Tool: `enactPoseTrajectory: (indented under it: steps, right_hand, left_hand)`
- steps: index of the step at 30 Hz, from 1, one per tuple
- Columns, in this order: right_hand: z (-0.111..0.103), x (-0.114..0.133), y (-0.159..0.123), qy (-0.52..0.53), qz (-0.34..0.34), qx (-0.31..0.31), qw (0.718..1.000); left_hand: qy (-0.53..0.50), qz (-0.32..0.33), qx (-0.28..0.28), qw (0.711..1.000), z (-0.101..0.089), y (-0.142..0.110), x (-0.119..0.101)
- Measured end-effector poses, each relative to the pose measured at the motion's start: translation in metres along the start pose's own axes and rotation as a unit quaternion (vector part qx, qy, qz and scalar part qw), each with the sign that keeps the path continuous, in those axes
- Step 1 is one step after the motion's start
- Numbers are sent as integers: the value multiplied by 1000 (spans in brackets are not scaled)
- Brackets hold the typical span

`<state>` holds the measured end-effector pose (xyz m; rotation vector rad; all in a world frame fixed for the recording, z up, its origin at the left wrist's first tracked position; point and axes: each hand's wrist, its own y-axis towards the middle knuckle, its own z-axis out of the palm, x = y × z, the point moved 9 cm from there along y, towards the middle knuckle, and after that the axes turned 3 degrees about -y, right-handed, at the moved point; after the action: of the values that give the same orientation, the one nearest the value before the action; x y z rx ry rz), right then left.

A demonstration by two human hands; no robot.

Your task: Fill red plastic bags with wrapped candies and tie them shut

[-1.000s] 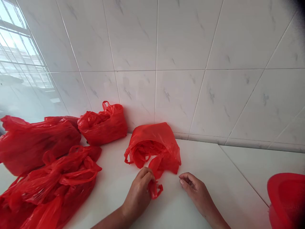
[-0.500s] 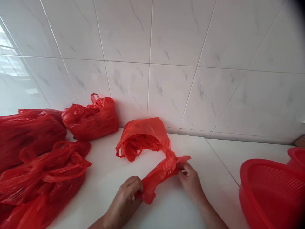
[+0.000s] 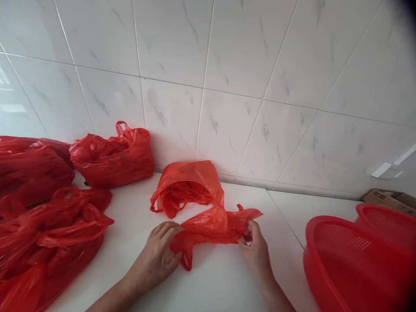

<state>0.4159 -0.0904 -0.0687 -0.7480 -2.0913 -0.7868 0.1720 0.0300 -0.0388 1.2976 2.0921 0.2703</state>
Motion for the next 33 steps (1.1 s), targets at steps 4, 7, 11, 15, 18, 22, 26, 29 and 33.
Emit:
enactPoseTrajectory:
  steps: [4,7,11,15,18,22,26,29,33]
  right_hand:
    - [13,13,-26,-72,-63,37,995]
    - [31,38,-48,-72,-166,83,980]
    - [38,54,-61,-56,-229,110,966]
    - [15,22,-32,-19,-119,75,990]
    - [-20,-25,-7,53,33,-19,998]
    - [-45,-64,5,134,141,-91,977]
    - [-42,-58,3,117,150,-73,979]
    - [-45,-36,-6,36,112,-104,988]
    - [-29,9,-25,-38,-37,-102,993]
  left_hand:
    - [17,96,-75,992,-10,-4,-37]
    - [-7,45,-95,994,-2,2,-43]
    - [-141,-161,-63,975,17,7,-1]
    - [-298,-308,-53,902,27,-2,52]
    - [-333,-330,-83,879,17,-5,75]
    - [-363,-350,-89,859,14,-10,82]
    - [-270,-287,-160,905,-10,-12,67]
    - [-65,-88,-249,962,-43,-11,18]
    - [-7,64,-77,995,-9,-7,-33]
